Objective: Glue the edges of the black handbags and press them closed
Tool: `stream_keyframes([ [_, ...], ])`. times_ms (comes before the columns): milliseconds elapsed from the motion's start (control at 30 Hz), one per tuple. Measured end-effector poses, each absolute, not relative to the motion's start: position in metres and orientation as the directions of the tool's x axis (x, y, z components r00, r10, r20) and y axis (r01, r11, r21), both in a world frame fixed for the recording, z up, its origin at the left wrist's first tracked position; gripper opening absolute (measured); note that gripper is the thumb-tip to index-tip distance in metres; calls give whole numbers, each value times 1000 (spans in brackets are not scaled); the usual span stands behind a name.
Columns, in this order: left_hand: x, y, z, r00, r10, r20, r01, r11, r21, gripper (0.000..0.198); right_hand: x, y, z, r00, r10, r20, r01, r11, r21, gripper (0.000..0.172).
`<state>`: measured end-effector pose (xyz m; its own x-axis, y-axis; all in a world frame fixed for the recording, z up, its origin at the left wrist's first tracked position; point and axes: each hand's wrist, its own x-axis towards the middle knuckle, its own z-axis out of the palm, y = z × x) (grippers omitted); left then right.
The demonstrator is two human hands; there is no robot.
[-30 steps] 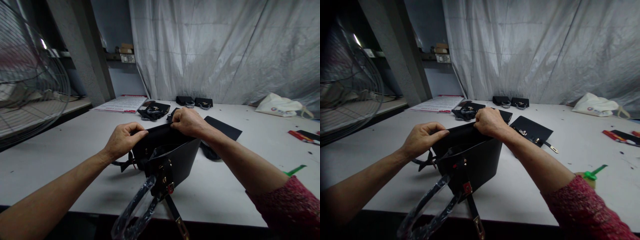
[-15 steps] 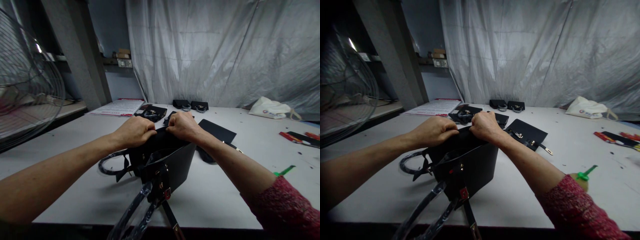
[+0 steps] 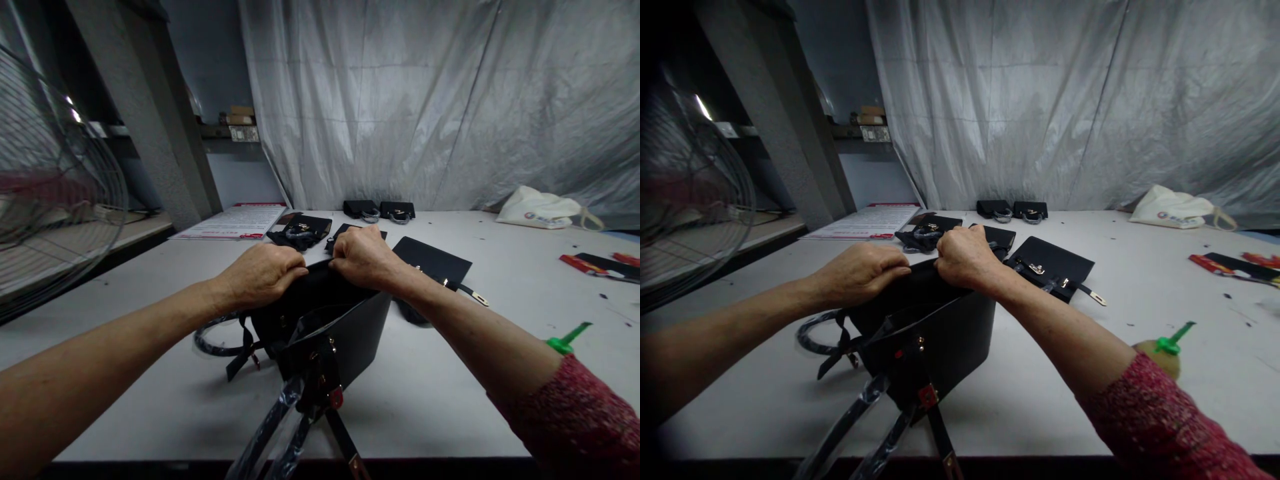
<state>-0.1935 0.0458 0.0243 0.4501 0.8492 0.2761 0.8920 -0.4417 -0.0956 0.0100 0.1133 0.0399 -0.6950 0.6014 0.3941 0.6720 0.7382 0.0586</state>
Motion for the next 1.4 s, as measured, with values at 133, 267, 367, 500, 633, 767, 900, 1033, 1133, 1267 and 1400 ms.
stream_keyframes([
  [133,-190,54,23,421,862,283,900,-436,-11,31,8,114,38,-684,611,399,687,722,73,18],
  [267,-179,62,28,413,858,305,905,-425,-29,26,7,118,36,-695,600,396,669,741,51,17],
  [367,-176,60,32,346,872,345,925,-380,32,26,15,119,39,-706,595,384,634,773,-33,16],
  [500,-189,49,31,155,933,324,932,-247,265,26,36,123,43,-619,621,480,616,763,-193,14],
  [633,-203,42,25,81,944,320,918,-196,345,27,45,130,42,-583,618,528,569,774,-278,10],
  [767,-207,42,22,68,944,322,904,-195,380,25,33,132,40,-687,520,508,474,850,-230,6],
  [900,-210,44,20,101,944,315,886,-229,402,25,13,129,42,-756,495,428,454,868,-202,10],
  [1033,-211,45,17,103,946,308,874,-234,426,20,-2,128,43,-799,495,341,472,868,-153,2],
  [1133,-208,43,20,133,946,296,865,-256,431,28,-6,131,41,-792,474,384,466,876,-120,6],
  [1267,-203,39,24,158,951,267,856,-267,443,32,-4,135,35,-762,450,466,463,881,-95,9],
  [1400,-201,40,25,151,955,256,841,-260,474,31,-5,135,33,-740,480,471,508,858,-75,9],
])
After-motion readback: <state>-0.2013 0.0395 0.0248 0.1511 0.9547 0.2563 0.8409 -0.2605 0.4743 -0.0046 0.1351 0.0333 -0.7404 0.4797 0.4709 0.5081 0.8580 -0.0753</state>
